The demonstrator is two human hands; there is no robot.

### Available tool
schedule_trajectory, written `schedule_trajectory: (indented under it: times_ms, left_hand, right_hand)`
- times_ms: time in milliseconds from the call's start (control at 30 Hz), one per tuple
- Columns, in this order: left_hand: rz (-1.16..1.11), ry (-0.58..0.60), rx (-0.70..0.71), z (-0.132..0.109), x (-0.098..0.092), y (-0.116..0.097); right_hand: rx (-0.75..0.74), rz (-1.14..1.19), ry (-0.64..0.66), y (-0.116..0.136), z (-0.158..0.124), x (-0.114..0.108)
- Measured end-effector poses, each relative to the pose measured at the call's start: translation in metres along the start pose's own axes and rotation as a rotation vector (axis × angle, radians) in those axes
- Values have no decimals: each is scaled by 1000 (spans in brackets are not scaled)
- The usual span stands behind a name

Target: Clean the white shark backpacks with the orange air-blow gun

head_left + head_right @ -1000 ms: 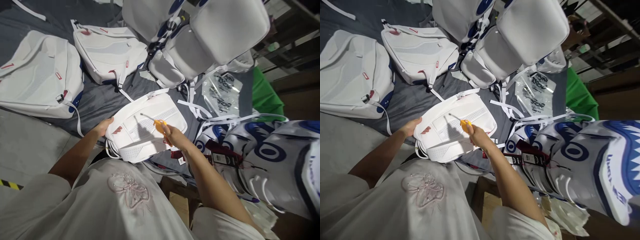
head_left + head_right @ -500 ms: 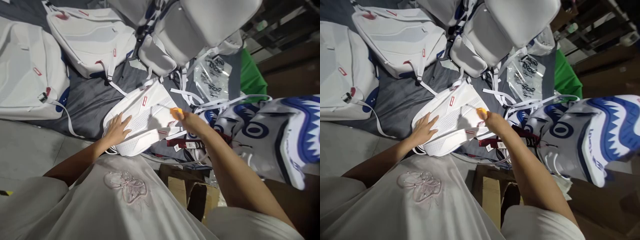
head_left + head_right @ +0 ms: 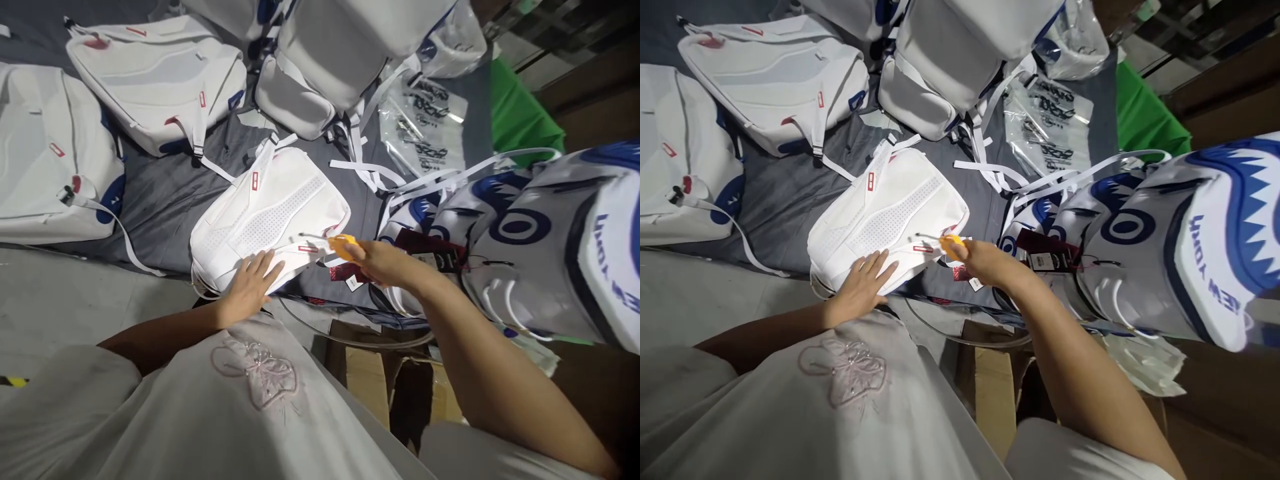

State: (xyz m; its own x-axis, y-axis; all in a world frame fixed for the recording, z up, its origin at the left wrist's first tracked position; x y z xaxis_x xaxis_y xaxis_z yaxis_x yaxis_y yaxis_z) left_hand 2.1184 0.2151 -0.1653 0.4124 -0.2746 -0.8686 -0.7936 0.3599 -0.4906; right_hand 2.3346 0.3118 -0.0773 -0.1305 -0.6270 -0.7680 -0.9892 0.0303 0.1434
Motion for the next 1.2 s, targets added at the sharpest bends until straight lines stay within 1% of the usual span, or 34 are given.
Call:
schedule_trajectory:
  times_ms: [33, 67, 133, 167, 200, 233, 267, 300, 333, 400, 433, 467, 500, 533, 567, 600, 633, 667, 700, 733, 767, 800, 833, 867, 900, 933, 967, 1000, 1033, 1067, 1100, 1133, 1200]
  left_hand:
    - [-42, 14, -54, 3, 10, 4]
    - [-134, 8, -135, 8, 17, 15]
    - [-499, -67, -363, 16, 22, 51]
    - [-710, -117, -484, 18, 22, 72]
    - [-901, -156, -598, 19, 22, 90]
    - [-1050, -173, -694, 20, 22, 105]
    - [-1150, -166, -770, 20, 22, 116]
    - [-1199, -143, -826, 21, 22, 123]
    - [-1212, -116, -863, 21, 22, 127]
    - [-1212, -83, -909, 21, 25, 125]
    - [-1201, -85, -912, 21, 27, 120]
    - [-1159, -103, -884, 21, 28, 113]
    - [-1066, -132, -816, 23, 26, 103]
    - [-919, -157, -723, 25, 23, 91]
    - [-727, -164, -620, 28, 19, 77]
    - [-517, -145, -520, 30, 16, 62]
    - [-328, -101, -435, 31, 15, 48]
    - [-194, -48, -369, 31, 14, 38]
    - [-140, -4, -316, 29, 12, 33]
    - [-143, 2, -259, 27, 4, 31]
    - [-188, -46, -200, 23, -10, 35]
    - [-263, -145, -157, 18, -29, 45]
    - [-360, -277, -154, 11, -51, 63]
    - [-484, -419, -208, 3, -70, 90]
    - [-641, -532, -324, -6, -83, 123]
    - [-829, -592, -487, -13, -85, 157]
    - [-1037, -585, -664, -17, -78, 187]
    - [-1245, -517, -828, -17, -65, 208]
    - [-1432, -416, -954, -14, -50, 219]
    - [-1576, -313, -1035, -10, -39, 223]
    - [-1672, -231, -1073, -5, -31, 223]
    - [-1724, -177, -1083, 0, -26, 222]
    - [-1757, -121, -1069, 7, -22, 216]
  right_hand:
    - [-1, 24, 17, -5, -10, 3]
    - [-17, 59, 78, -9, -20, 10]
    - [-109, 169, 259, -14, -40, 31]
    - [-150, 219, 320, -16, -47, 41]
    - [-165, 245, 330, -19, -51, 48]
    - [-153, 247, 285, -24, -52, 51]
    - [-132, 235, 208, -28, -50, 52]
    - [-123, 220, 125, -29, -48, 51]
    - [-138, 205, 57, -26, -45, 50]
    - [-196, 173, -23, -14, -41, 49]
    - [-183, 149, -74, -11, -39, 46]
    - [-130, 116, -143, -10, -36, 41]
    - [-61, 81, -212, -11, -35, 36]
    - [-10, 50, -260, -10, -34, 32]
    - [9, 22, -273, -7, -34, 31]
    - [7, -6, -255, -3, -33, 33]
    - [10, -36, -218, 0, -33, 38]
    - [41, -67, -185, 1, -33, 44]
    - [100, -95, -170, -1, -36, 50]
    - [157, -106, -167, -3, -39, 57]
    - [183, -92, -164, -3, -44, 65]
    - [172, -58, -151, 0, -49, 77]
    - [134, -14, -128, 6, -56, 90]
    - [97, 29, -100, 14, -63, 106]
    - [84, 60, -77, 21, -72, 122]
    - [102, 77, -56, 27, -80, 138]
    - [135, 81, -34, 35, -87, 154]
    - [172, 81, -10, 43, -92, 170]
    - [208, 80, 14, 54, -94, 185]
    - [248, 77, 28, 66, -93, 198]
    - [281, 81, 34, 80, -90, 209]
    - [301, 99, 26, 96, -84, 218]
    - [295, 160, -28, 128, -68, 230]
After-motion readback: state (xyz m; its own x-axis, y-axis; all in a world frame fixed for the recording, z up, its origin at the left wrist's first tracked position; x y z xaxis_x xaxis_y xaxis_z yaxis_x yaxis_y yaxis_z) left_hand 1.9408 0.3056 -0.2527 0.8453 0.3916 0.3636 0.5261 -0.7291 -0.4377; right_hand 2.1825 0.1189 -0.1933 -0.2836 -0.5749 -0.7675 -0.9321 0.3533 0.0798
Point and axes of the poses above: each hand's wrist, its own z-axis towards the middle knuckle, its own x-axis out of the palm, y = z × x, the point moved 8 cm from there along z, towards the middle knuckle, and after that the axes turned 7 degrees about -z, right-handed, at the moved point
